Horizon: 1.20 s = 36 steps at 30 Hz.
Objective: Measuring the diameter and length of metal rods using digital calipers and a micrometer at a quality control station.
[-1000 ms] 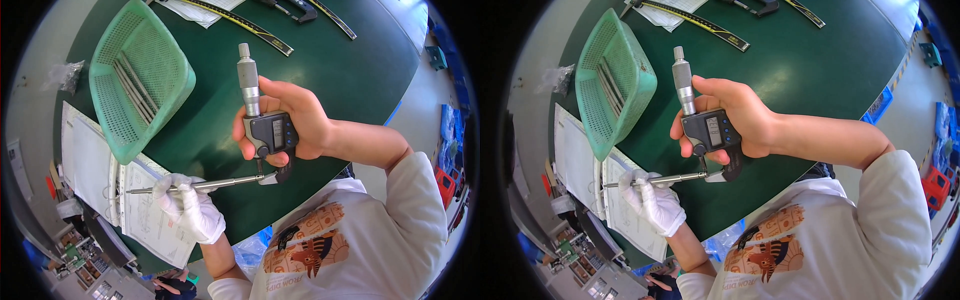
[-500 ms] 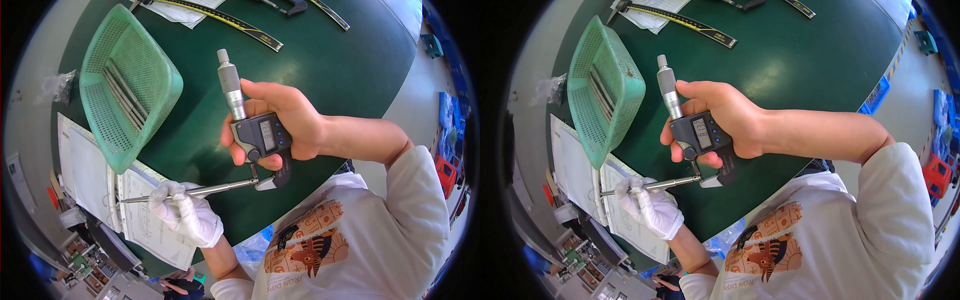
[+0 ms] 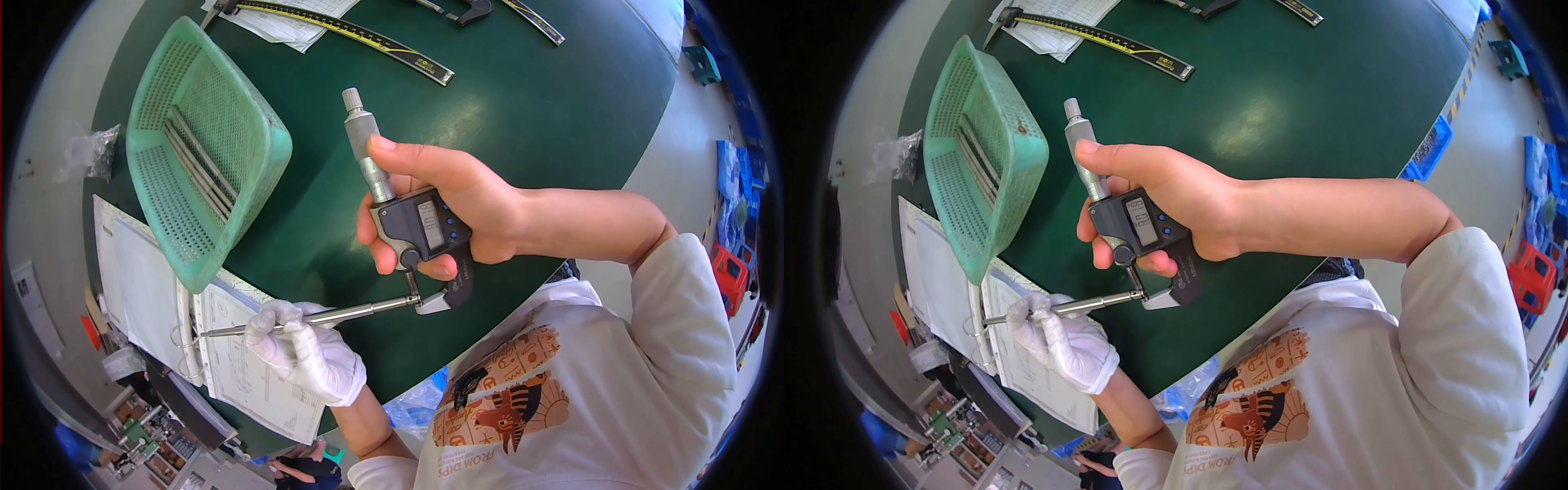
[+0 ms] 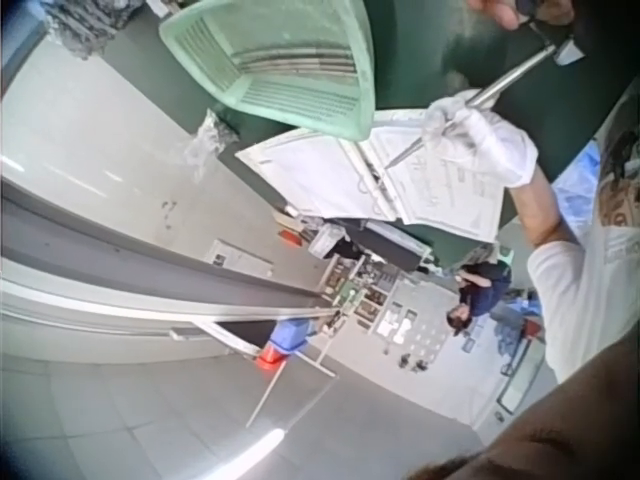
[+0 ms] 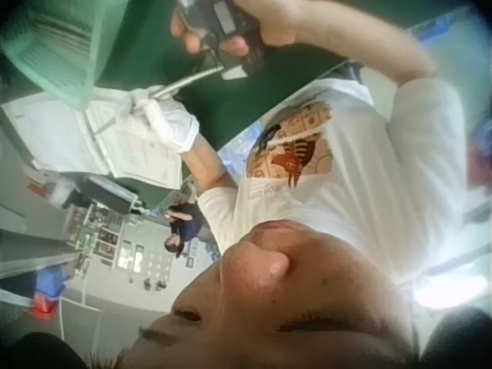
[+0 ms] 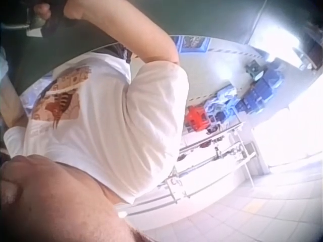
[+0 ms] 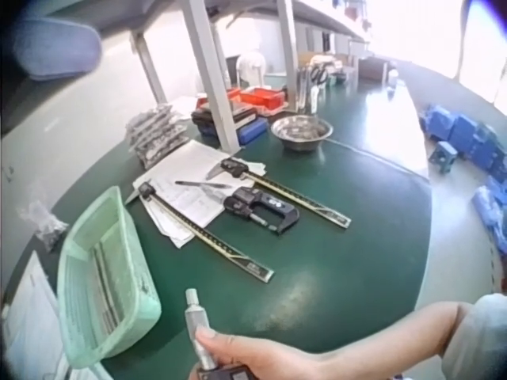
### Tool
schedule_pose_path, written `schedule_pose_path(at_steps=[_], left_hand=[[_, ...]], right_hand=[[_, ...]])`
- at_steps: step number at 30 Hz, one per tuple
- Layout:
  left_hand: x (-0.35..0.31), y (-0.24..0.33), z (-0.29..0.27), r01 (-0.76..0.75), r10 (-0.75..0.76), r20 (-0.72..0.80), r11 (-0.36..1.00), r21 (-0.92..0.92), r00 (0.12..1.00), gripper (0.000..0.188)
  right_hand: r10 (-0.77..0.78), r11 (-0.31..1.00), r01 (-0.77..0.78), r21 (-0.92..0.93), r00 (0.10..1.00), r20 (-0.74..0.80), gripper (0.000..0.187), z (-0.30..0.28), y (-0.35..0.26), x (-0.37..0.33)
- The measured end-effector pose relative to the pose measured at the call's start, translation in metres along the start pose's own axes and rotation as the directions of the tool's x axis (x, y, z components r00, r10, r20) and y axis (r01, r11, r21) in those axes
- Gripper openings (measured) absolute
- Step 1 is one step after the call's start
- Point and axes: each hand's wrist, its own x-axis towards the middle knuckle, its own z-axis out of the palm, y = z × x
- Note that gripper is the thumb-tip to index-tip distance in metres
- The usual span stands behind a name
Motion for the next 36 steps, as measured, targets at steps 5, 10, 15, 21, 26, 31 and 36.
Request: schedule_pose_path(at_steps=[5, 10, 15, 21, 26, 31, 36], left_hand=[[-0.0024, -0.0011, -0.0002, 0.005, -0.005, -0.02, 1.0, -0.005, 1.0, 0.024], [-0.0018, -0.0022, 0.0002, -0.025, 0.025, -0.025, 1.0, -0.011, 0.999, 0.023], [-0.0013, -0.002, 0.0006, -0.032, 0.032, -0.018, 0.999, -0.009, 0.999, 0.023], [-0.0023, -0.003, -0.0007, -0.034, 0.035, 0.003, 0.999, -0.02, 0.999, 0.024], [-0.0027, -0.003, 0.0017, -0.053, 0.053, 0.014, 0.999, -0.007, 0.998, 0.025], [-0.0041, 0.0003, 0.0051, -0.009, 0.01, 0.027, 0.999, -0.033, 1.0, 0.027], [-0.0047, -0.003, 0.0043, -0.054, 0.055, 0.033, 0.998, -0.013, 0.998, 0.029]], right_hand=[[-0.015, 0.999, 0.016, -0.032, 1.0, 0.017, 0.062, -0.0004, 0.0004, 0.0005], [-0.041, 0.998, 0.044, -0.052, 0.997, 0.058, 0.064, -0.0006, 0.0015, 0.0007], [-0.037, 0.998, 0.039, -0.051, 0.999, 0.038, 0.067, 0.0013, 0.0005, -0.0008], [-0.027, 0.997, 0.023, 0.067, 0.998, 0.065, 0.063, -0.002, 0.0023, 0.0011], [-0.026, 0.999, 0.023, 0.048, 0.998, 0.063, 0.062, -0.0024, 0.0016, 0.0014], [-0.036, 0.999, 0.036, 0.001, 0.998, 0.045, 0.061, -0.0014, 0.0008, 0.0009], [-0.057, 0.995, 0.061, -0.073, 0.996, 0.062, 0.065, -0.0011, 0.0033, 0.0015]])
